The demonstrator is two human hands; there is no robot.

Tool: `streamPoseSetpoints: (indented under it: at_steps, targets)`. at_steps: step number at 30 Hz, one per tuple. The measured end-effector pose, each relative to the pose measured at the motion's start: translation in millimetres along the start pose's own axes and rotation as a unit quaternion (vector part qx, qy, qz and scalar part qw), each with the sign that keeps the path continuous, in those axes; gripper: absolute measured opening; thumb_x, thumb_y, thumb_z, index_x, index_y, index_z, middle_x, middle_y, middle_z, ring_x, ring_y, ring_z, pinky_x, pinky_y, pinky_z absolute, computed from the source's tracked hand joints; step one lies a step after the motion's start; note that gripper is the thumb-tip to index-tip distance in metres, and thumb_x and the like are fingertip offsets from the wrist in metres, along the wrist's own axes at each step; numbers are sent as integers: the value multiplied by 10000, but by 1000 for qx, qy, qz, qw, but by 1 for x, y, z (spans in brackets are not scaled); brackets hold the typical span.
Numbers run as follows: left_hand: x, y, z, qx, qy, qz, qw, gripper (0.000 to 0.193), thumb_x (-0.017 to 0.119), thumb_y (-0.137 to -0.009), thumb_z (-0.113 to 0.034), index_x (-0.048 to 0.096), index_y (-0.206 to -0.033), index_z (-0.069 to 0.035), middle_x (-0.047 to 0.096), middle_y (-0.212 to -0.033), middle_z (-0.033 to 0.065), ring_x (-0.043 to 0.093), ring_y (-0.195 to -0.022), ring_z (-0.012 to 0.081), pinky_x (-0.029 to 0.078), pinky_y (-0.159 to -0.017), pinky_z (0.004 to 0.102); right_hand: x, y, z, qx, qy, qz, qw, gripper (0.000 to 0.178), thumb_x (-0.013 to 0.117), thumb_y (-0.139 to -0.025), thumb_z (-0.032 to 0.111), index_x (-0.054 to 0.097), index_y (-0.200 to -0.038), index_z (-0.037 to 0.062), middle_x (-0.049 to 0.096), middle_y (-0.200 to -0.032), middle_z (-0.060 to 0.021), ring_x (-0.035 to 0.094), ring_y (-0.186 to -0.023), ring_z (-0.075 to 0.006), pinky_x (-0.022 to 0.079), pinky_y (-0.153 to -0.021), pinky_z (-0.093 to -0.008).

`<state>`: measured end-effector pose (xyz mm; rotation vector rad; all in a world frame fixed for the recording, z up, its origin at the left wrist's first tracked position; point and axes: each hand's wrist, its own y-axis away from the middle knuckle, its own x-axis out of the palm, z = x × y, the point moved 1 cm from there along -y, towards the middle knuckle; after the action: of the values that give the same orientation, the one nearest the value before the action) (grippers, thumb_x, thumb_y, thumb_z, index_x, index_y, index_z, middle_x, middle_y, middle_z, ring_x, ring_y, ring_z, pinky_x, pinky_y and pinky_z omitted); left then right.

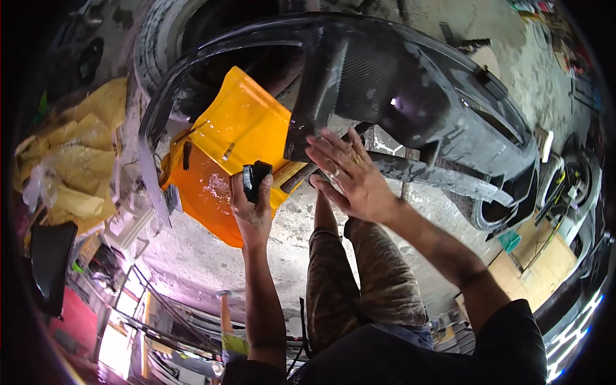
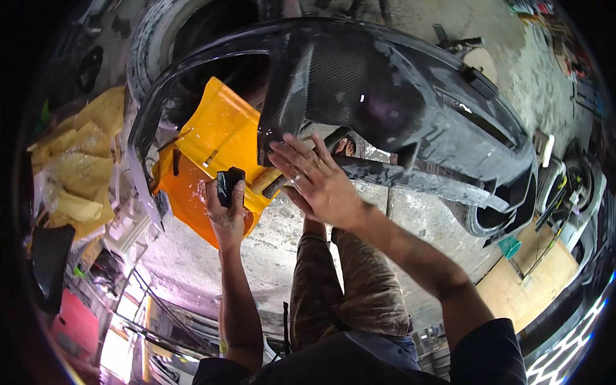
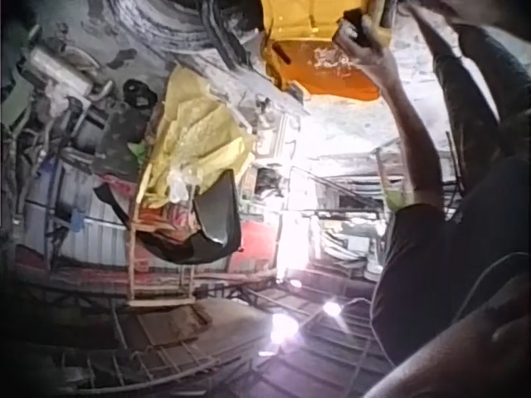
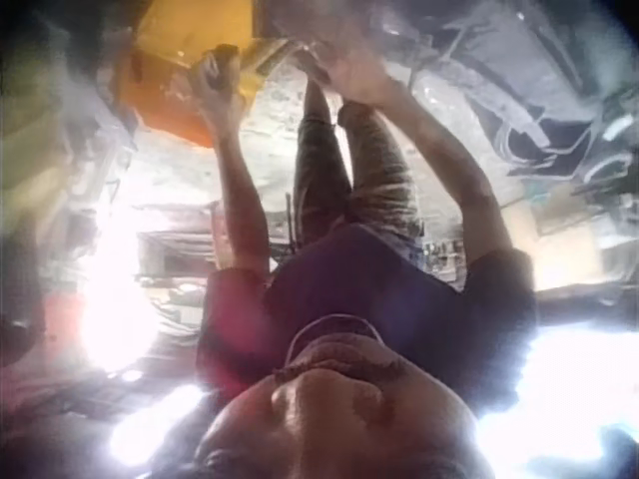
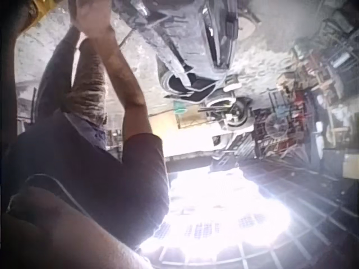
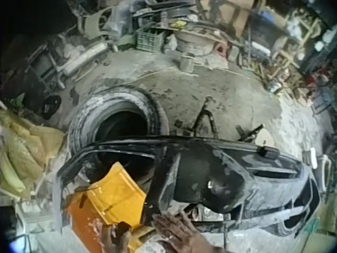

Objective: Wet sanding a carbon fiber or plastic automotive bumper component using a sanding block and water from a bucket.

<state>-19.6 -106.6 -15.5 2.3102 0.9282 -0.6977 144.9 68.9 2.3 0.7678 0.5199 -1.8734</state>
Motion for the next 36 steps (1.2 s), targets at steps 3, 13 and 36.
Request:
streamPoseSetpoints:
  at_steps: [3, 13, 36]
  targets:
    - [0, 6, 11, -29, 20, -35, 999, 374, 720, -950, -259, 569, -1155, 16, 628, -1026, 132, 607, -879, 227, 518, -760, 353, -6, -44, -34, -119, 139, 51, 982, 594, 578, -977, 401, 519, -1402, -9, 491, -1482, -129, 360, -1457, -280, 240, -1219, -537]
    - [-13, 25, 83, -83, -21, -159, 983, 470, 734, -918, -337, 585, -1197, 10, 614, -1068, 195, 612, -954, 365, 499, -809, 456, -17, -46, -36, -235, 217, 229, 919, 632, 420, -1030, 483, 504, -1418, -8, 395, -1565, -135, 265, -1504, -283, 152, -1256, -472]
    - [-12, 24, -32, 113, 80, -59, 989, 431, 770, -861, -183, 581, -1201, 2, 619, -1075, 174, 618, -1004, 337, 494, -870, 421, 45, -79, 8, -302, 362, 488, 735, 615, 563, -955, 394, 475, -1482, 89, 366, -1585, -147, 225, -1521, -289, 87, -1257, -503]
